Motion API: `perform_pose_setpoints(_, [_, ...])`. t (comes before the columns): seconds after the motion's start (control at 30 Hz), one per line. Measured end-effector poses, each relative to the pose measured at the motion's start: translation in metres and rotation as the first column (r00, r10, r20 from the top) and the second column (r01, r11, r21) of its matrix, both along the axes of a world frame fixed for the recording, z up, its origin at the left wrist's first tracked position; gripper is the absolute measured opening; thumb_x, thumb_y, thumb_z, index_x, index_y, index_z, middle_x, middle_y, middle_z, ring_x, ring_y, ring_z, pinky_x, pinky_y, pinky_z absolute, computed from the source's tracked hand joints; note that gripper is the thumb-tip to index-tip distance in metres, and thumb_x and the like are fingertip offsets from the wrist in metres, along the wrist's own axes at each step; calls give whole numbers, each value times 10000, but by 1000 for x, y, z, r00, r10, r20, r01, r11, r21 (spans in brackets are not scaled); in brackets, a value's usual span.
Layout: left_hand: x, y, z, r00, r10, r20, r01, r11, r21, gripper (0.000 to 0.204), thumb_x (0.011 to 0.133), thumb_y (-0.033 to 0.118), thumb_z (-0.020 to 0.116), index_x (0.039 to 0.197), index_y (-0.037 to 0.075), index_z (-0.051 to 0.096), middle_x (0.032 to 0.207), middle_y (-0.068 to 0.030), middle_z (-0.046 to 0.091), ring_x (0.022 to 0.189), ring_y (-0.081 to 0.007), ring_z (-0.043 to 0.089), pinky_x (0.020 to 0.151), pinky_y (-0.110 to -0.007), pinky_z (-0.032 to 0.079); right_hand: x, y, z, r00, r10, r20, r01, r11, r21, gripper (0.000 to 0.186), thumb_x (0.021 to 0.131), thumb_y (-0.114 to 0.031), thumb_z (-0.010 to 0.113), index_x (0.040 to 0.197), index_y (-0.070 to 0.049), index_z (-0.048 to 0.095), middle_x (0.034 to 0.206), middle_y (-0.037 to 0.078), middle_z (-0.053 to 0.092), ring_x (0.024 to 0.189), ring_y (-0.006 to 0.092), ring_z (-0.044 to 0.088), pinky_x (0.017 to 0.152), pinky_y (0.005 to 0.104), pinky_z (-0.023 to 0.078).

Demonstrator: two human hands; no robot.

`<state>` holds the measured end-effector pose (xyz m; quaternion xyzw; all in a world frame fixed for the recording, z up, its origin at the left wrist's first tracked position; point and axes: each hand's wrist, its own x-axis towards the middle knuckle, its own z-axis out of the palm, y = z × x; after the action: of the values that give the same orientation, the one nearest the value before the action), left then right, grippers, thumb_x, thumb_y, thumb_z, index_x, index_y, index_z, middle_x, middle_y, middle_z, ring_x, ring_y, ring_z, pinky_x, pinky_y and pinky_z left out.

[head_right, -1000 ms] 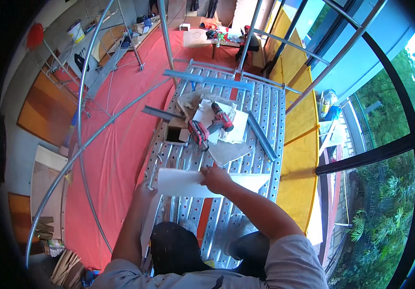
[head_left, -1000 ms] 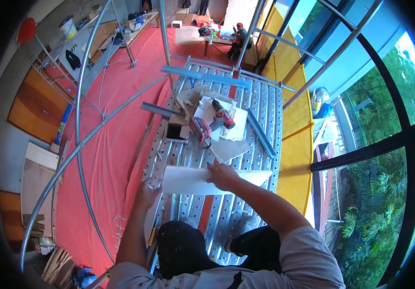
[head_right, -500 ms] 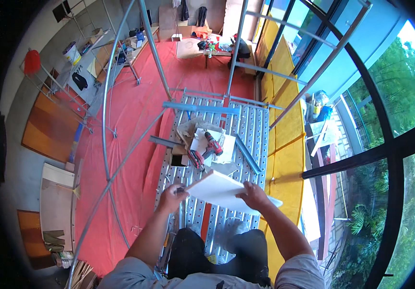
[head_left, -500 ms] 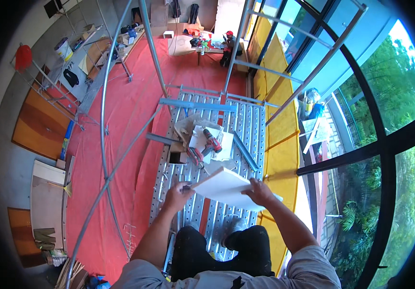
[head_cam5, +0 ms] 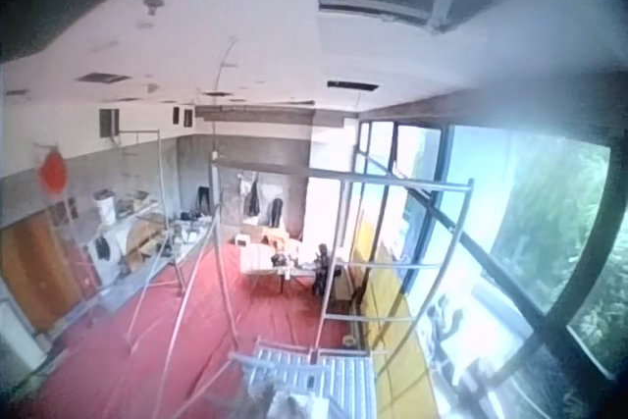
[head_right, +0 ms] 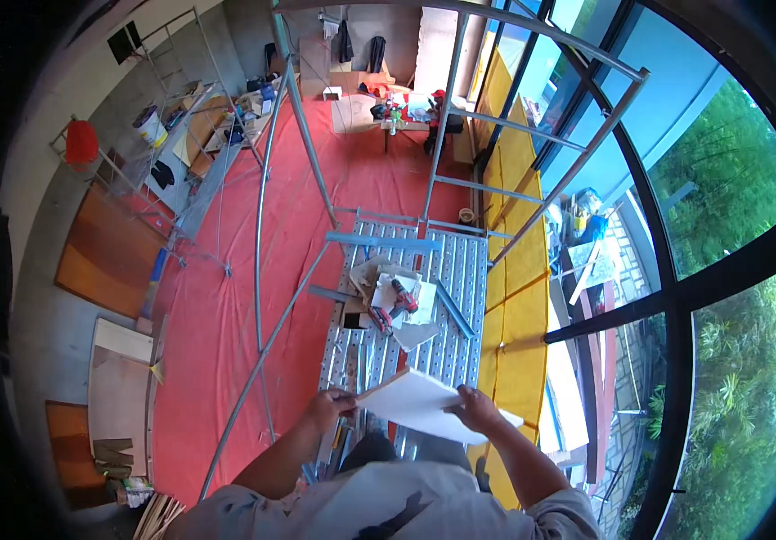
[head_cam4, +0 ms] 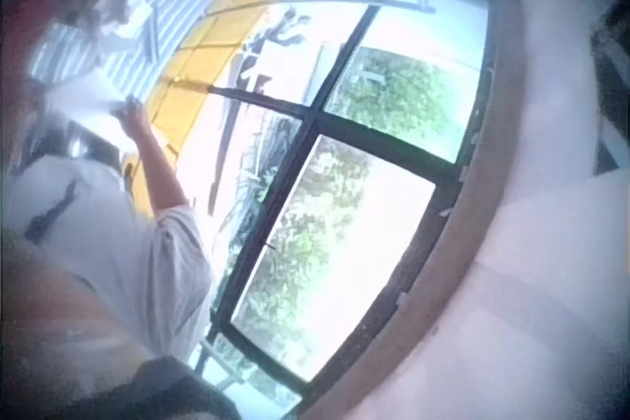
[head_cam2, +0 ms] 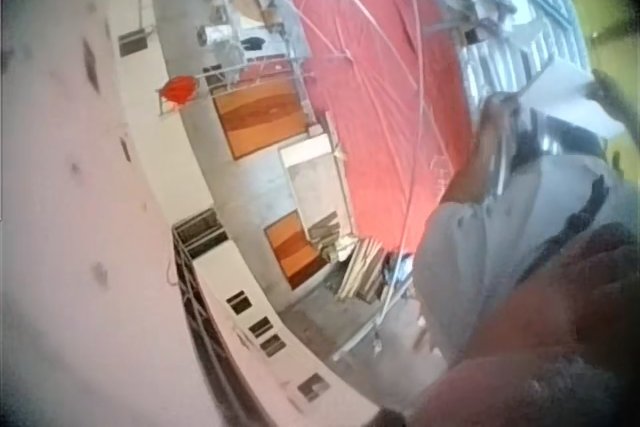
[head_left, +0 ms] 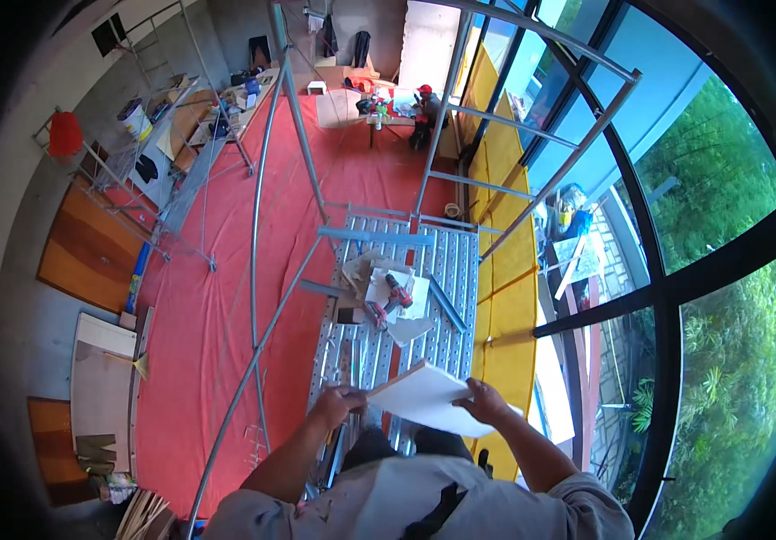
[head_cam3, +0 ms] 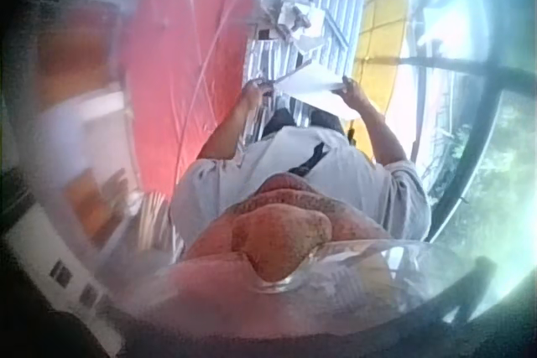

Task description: The person standing on a scaffold fits a rectangular white panel into an opening in the ceiling, then removes the panel and places it on the scaffold platform.

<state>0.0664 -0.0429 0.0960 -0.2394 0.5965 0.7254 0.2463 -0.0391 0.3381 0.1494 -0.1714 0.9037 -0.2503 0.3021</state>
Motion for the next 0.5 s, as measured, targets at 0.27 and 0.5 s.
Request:
perform_pose_setpoints(0.27, [-38,2,45,973,209,96,-225,953,201,225,949,163,692,1065,-30,703,905,-72,701,767,-177,689,737,-325,580,-4,-15,56,968,-95,-234,84,995,-59,438,838,-358,785,1022,-17,580,974,228,649,955,443,635,839,503,507])
perform_pose_setpoints(0.5, [-91,1,40,968,-243,-56,145,731,-667,496,796,175,780,1234,-2,625,1052,-204,684,932,-331,695,853,-398,565,-49,17,60,959,-200,-201,198,980,-29,458,844,-372,779,1043,-10,582,1017,253,664,1011,442,633,870,501,499])
